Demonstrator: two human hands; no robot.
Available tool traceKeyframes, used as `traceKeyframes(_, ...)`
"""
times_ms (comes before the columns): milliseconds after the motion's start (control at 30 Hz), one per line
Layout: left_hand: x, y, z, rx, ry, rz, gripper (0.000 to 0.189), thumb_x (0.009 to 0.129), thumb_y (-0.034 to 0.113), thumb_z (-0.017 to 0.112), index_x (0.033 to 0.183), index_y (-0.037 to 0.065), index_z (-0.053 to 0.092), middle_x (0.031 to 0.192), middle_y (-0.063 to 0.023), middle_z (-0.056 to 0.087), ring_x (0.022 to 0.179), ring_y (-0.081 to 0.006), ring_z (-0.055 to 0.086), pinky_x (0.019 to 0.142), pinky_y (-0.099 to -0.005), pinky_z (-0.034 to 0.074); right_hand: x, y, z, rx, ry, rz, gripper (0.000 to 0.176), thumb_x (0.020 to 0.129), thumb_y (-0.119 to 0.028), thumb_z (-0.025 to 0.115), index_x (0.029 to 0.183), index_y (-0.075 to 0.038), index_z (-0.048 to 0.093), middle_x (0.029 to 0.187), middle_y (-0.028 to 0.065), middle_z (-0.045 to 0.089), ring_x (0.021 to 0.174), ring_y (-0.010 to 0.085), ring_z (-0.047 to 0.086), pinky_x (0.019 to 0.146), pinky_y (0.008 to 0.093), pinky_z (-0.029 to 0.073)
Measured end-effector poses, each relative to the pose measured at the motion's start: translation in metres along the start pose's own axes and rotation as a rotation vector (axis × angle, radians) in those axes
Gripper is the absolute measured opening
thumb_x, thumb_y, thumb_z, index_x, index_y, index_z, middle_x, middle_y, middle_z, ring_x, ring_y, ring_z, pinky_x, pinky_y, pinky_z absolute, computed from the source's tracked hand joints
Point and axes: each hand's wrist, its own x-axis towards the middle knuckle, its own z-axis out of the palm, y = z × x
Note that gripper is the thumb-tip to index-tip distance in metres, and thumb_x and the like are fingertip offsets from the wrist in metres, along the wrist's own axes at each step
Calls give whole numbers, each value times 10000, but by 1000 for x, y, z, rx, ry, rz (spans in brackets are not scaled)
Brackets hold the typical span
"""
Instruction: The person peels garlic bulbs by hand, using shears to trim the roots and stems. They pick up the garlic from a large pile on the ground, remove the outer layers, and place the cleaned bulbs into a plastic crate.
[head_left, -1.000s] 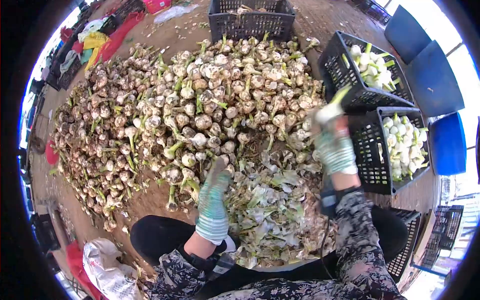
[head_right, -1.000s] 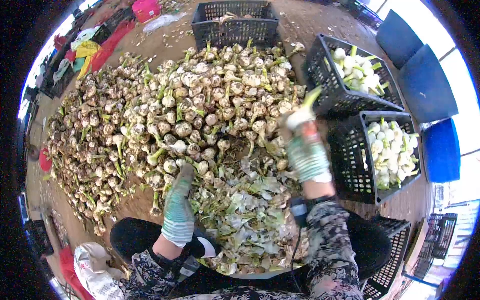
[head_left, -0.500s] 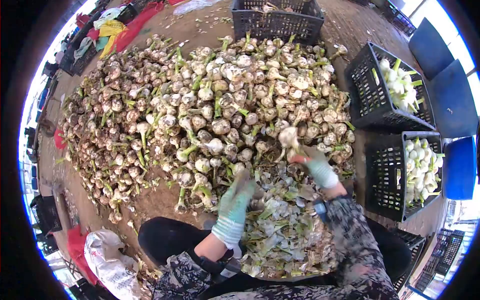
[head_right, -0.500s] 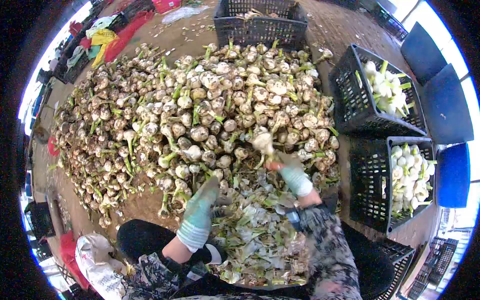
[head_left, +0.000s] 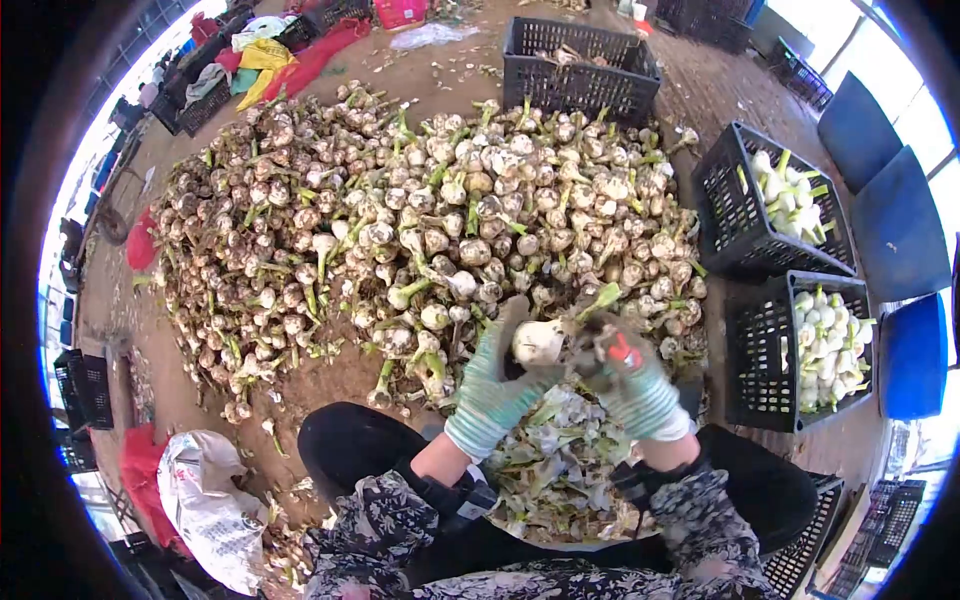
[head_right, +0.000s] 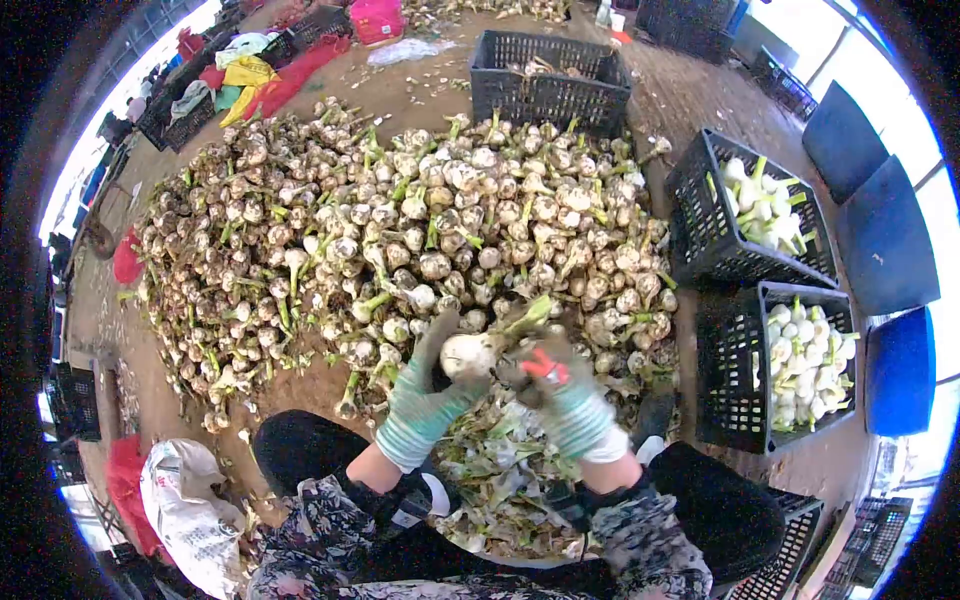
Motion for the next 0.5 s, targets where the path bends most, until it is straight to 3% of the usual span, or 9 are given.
traceKeyframes(67, -3, 1, -3, 151, -19, 90, 649, 704, 107, 694, 1263, 42, 371, 1169, -121, 459, 1088, -215, 446, 906, -302, 389, -4, 13, 21, -192, 193, -47, 501, 745, -260, 679, 1145, -66, 448, 850, -10, 550, 740, 109, 573, 585, 202, 453)
traceKeyframes(133, -1, 11, -6, 288, -67, 199, 690, 664, 112, 723, 1259, 47, 380, 1169, -142, 455, 1086, -243, 452, 895, -313, 395, 6, 39, -9, -258, 67, -167, 370, 775, -221, 646, 1085, -79, 501, 885, -2, 551, 788, 123, 553, 665, 249, 461)
traceKeyframes(167, -1, 24, -4, 599, -74, 277, 708, 630, 103, 735, 1246, 34, 391, 1173, -144, 463, 1052, -249, 478, 865, -318, 410, 13, 49, -11, -286, 189, -177, 352, 777, -208, 621, 1090, -90, 514, 970, 70, 562, 859, 219, 554, 746, 324, 461)
traceKeyframes(200, 1, 30, -1, 895, -73, 372, 726, 597, 94, 746, 1233, 22, 401, 1177, -145, 470, 1018, -255, 504, 835, -323, 425, 1, 35, 9, -867, 83, -462, 400, 754, -216, 606, 1121, -98, 500, 1012, 148, 552, 902, 319, 538, 767, 398, 450)
traceKeyframes(267, -1, 27, -1, 778, -48, 369, 740, 562, 101, 755, 1217, 24, 419, 1156, -164, 476, 987, -283, 515, 814, -345, 436, -10, 13, 26, -1053, 62, -437, 408, 754, -169, 589, 1140, -90, 487, 1046, 185, 550, 936, 318, 541, 788, 398, 439)
traceKeyframes(300, -1, 24, -1, 741, -60, 365, 729, 567, 110, 754, 1212, 27, 424, 1142, -157, 487, 975, -282, 519, 809, -347, 437, -2, 18, 30, -977, 306, -161, 393, 809, -245, 562, 1144, -58, 479, 977, 154, 592, 858, 275, 578, 747, 359, 456)
traceKeyframes(367, 0, 17, -6, 653, -80, 406, 735, 557, 103, 762, 1208, 32, 429, 1093, -140, 512, 942, -287, 528, 798, -349, 439, 17, 47, -1, -758, 297, -345, 403, 819, -307, 572, 1091, -20, 496, 862, 89, 614, 726, 195, 587, 645, 307, 465)
traceKeyframes(433, -3, 23, -3, 650, -124, 364, 782, 540, 94, 775, 1230, 33, 412, 1107, -138, 501, 966, -287, 523, 815, -345, 435, 3, 30, 9, -264, -51, -55, 592, 917, -355, 301, 1304, 53, 115, 1278, 363, 225, 1099, 406, 432, 841, 425, 428)
traceKeyframes(500, -6, 18, -3, 615, -159, 316, 781, 561, 49, 758, 1249, 36, 389, 1163, -125, 476, 1024, -260, 507, 861, -336, 425, 1, 33, 3, -319, -38, -80, 593, 873, -369, 372, 1252, 53, 197, 1210, 328, 305, 1028, 375, 467, 794, 411, 438)
